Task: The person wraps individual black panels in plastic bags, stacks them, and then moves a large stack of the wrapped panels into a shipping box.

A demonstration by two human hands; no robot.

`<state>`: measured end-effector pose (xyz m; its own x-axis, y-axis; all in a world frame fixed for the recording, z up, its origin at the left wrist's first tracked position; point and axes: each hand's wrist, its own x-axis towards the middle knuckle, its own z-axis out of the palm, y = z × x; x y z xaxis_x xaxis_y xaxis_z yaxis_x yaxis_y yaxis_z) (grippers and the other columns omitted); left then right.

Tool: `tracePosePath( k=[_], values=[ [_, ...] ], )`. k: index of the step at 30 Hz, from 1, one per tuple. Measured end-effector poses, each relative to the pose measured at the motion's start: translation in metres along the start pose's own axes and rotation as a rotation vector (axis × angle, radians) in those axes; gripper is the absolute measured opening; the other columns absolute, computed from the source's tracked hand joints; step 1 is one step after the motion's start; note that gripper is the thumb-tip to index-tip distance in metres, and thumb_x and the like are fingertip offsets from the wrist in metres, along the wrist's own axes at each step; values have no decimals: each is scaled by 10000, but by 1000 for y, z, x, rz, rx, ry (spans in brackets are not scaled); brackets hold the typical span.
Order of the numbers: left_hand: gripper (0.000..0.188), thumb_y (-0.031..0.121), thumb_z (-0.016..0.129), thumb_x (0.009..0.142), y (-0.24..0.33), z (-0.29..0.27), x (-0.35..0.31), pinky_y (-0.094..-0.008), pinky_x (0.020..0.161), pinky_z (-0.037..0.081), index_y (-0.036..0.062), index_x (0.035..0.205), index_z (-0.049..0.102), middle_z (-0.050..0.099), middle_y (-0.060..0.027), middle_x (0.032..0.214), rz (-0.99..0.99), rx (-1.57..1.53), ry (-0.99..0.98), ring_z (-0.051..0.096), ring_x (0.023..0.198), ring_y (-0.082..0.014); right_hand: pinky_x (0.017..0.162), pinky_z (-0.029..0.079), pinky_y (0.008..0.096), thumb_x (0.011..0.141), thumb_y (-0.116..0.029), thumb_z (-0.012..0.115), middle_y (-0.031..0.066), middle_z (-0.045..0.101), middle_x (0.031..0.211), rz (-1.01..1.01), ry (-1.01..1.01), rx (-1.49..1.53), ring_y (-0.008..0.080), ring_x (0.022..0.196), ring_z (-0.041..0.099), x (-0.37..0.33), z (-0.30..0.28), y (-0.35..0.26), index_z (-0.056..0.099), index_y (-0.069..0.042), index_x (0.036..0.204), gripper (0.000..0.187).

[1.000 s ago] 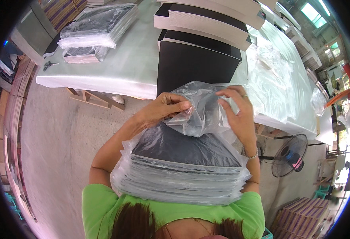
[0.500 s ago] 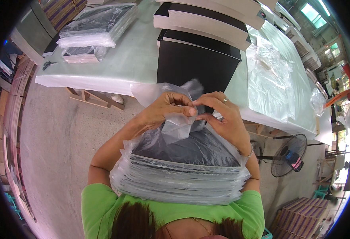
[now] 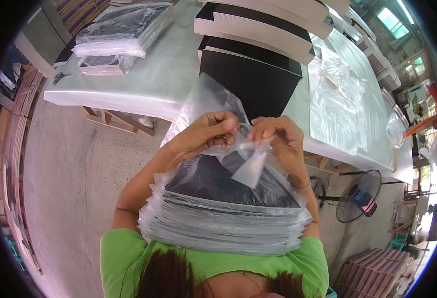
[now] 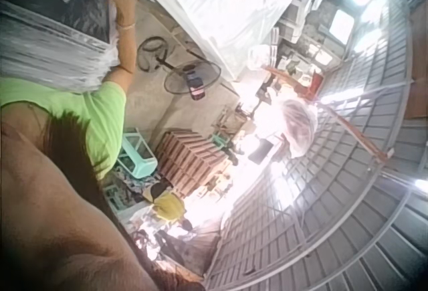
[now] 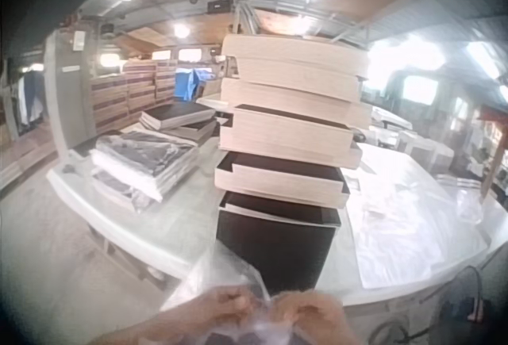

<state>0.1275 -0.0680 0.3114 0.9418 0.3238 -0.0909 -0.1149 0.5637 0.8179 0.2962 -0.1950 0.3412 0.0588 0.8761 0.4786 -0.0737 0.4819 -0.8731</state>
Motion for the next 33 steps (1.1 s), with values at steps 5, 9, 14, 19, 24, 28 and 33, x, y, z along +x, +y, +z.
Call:
tracePosePath(
  k=[5,9,14,19,24,28,33],
  values=[
    [305,363,574,872,5,-33,-2,-210,617,463,61,894,538,546,-3,782,290,181,400,553,680,-72,801,421,289,778,88,553,70,546,869,-6,113,-74,146,832,525,-4,-18,-3,558,7,874,126],
    [371,409,587,852,20,5,0,-243,624,469,40,871,555,544,-19,799,59,428,69,550,727,-94,788,403,283,668,48,666,73,521,967,-130,140,-530,183,877,497,6,-9,2,619,-61,812,187],
    [375,410,621,827,20,29,4,-224,622,460,43,895,583,544,-5,768,-31,328,-55,540,676,-96,775,406,310,620,25,702,66,522,995,-299,164,-772,218,887,487,11,-3,3,668,-113,787,219],
    [346,401,640,817,20,26,1,-199,656,462,68,892,587,542,11,759,-110,236,-104,535,700,-75,781,389,287,633,53,701,79,499,1005,-281,167,-724,185,944,475,5,-3,3,658,-85,787,211],
    [315,368,603,851,9,20,5,-184,658,470,69,939,556,536,13,797,-63,64,-117,541,722,-55,742,424,280,670,67,661,61,523,946,-191,240,-581,183,885,486,1,0,6,621,-70,810,199],
    [275,324,562,885,6,15,4,-183,656,472,64,970,535,532,8,804,-37,-57,-38,542,744,-61,705,424,247,805,31,569,46,526,860,-256,172,-260,147,789,496,1,-3,14,556,-36,892,111],
    [233,272,541,901,13,-27,6,-224,711,433,55,980,516,533,-22,890,342,295,326,514,803,-97,555,368,194,887,-57,508,10,506,745,-46,293,-154,73,610,449,-12,-12,8,513,-15,926,57]
  ],
)
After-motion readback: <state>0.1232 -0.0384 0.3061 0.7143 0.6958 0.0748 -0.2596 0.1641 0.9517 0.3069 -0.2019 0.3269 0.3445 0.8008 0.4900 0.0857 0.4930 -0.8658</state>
